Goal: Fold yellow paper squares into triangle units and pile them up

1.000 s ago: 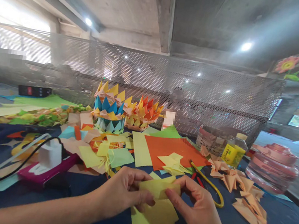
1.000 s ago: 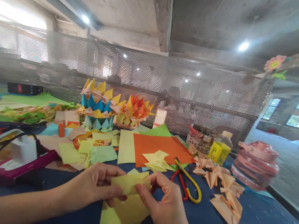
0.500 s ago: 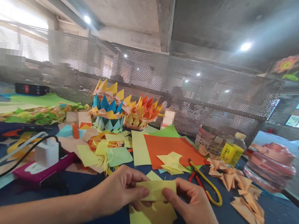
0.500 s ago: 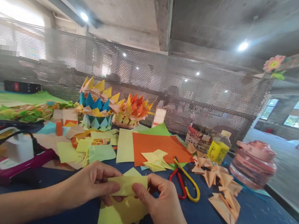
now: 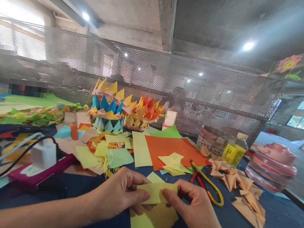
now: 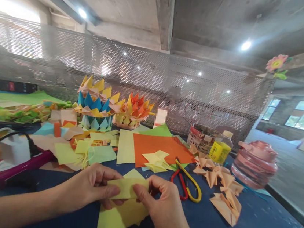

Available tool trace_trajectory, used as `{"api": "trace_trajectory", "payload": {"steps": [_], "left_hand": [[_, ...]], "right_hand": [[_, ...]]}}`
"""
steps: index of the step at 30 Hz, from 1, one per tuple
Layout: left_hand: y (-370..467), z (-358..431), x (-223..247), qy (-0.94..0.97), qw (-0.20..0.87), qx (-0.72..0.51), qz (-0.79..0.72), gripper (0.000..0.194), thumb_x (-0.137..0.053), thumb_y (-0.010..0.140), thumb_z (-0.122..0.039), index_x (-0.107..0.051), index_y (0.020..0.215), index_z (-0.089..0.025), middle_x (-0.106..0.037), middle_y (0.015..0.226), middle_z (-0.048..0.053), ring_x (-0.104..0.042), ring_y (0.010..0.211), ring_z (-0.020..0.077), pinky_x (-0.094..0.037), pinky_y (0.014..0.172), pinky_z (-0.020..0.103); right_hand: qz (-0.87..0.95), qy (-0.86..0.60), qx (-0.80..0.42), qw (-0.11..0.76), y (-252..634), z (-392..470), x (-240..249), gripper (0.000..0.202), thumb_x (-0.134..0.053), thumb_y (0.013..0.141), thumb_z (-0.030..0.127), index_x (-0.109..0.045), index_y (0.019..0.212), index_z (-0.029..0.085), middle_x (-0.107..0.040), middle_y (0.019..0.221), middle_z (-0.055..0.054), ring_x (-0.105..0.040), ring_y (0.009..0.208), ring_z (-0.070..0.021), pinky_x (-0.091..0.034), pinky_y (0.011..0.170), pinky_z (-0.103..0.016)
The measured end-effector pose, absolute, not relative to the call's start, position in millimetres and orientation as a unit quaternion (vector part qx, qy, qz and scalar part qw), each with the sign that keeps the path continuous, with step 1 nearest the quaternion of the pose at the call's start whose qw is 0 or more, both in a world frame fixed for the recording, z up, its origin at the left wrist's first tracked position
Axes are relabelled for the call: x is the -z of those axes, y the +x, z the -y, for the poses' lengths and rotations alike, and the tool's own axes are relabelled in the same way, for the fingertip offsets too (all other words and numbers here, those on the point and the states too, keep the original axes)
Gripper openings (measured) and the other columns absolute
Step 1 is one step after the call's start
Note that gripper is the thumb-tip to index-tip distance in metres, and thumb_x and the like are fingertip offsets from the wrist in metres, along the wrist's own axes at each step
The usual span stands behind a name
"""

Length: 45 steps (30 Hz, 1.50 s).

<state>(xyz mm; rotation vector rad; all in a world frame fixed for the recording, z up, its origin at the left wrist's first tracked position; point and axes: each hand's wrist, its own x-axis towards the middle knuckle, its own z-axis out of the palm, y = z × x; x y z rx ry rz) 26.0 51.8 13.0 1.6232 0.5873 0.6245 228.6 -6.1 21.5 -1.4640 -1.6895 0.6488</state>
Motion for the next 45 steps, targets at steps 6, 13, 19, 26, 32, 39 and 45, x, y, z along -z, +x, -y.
{"api": "trace_trajectory", "payload": {"steps": [6,13,19,26,32,39,45], "left_hand": [[26,-52,-13,0.697,0.612,-0.263,-0.266,0.053,-0.069,0.073,-0.058,-0.072,0.095,-0.009,-0.074,0.081,0.011,-0.069,0.07,0.0192,-0.053,0.065,0.024],[28,-49,-16,0.679,0.636,-0.245,-0.273,0.041,-0.075,0.069,-0.048,-0.068,0.086,-0.01,-0.072,0.073,0.008,-0.068,0.062,0.0164,-0.053,0.061,0.025],[29,-44,-17,0.686,0.634,-0.219,-0.283,0.033,-0.074,0.067,-0.042,-0.062,0.064,-0.012,-0.063,0.054,0.001,-0.059,0.045,0.0116,-0.049,0.048,0.021],[28,-41,-19,0.709,0.6,-0.234,-0.288,0.016,-0.065,0.071,-0.027,-0.062,0.065,-0.012,-0.06,0.053,-0.001,-0.054,0.045,0.0088,-0.045,0.048,0.018],[27,-38,-18,0.736,0.57,-0.237,-0.277,0.014,-0.06,0.071,-0.024,-0.058,0.064,-0.012,-0.055,0.055,-0.002,-0.047,0.049,0.0087,-0.038,0.048,0.017],[25,-36,-20,0.789,0.5,-0.246,-0.259,0.023,-0.058,0.075,-0.026,-0.05,0.058,-0.014,-0.043,0.054,-0.004,-0.037,0.051,0.0078,-0.027,0.046,0.017],[24,-37,-21,0.794,0.486,-0.236,-0.277,0.02,-0.058,0.074,-0.026,-0.054,0.06,-0.014,-0.047,0.053,-0.004,-0.041,0.05,0.0085,-0.03,0.047,0.017]], "right_hand": [[0.675,-0.577,-0.242,0.392,228,8,-20,0.039,-0.059,0.082,0.049,-0.057,0.061,0.017,-0.052,0.058,0.002,-0.046,0.057,-0.0126,-0.037,0.055,-0.023],[0.721,-0.544,-0.131,0.408,226,16,-21,0.036,-0.058,0.085,0.042,-0.052,0.058,0.018,-0.052,0.059,0.002,-0.049,0.056,-0.0124,-0.04,0.054,-0.022],[0.766,-0.49,-0.084,0.407,223,23,-24,0.031,-0.058,0.087,0.034,-0.056,0.06,0.018,-0.056,0.062,0.0,-0.053,0.058,-0.0128,-0.043,0.056,-0.023],[0.726,-0.521,-0.218,0.394,218,21,-27,0.023,-0.063,0.08,0.037,-0.063,0.068,0.017,-0.061,0.067,-0.001,-0.056,0.063,-0.0146,-0.046,0.06,-0.023],[0.666,-0.505,-0.38,0.396,212,20,-24,0.015,-0.067,0.075,0.03,-0.069,0.077,0.015,-0.066,0.075,-0.002,-0.058,0.068,-0.0148,-0.048,0.063,-0.022],[0.649,-0.508,-0.385,0.416,209,23,-21,0.011,-0.068,0.069,0.024,-0.065,0.064,0.015,-0.056,0.062,0.004,-0.045,0.054,-0.008,-0.038,0.051,-0.017],[0.7,-0.51,-0.325,0.38,213,19,-27,0.01,-0.06,0.07,0.019,-0.063,0.061,0.014,-0.05,0.063,0.004,-0.042,0.054,-0.0078,-0.035,0.049,-0.017]]}}
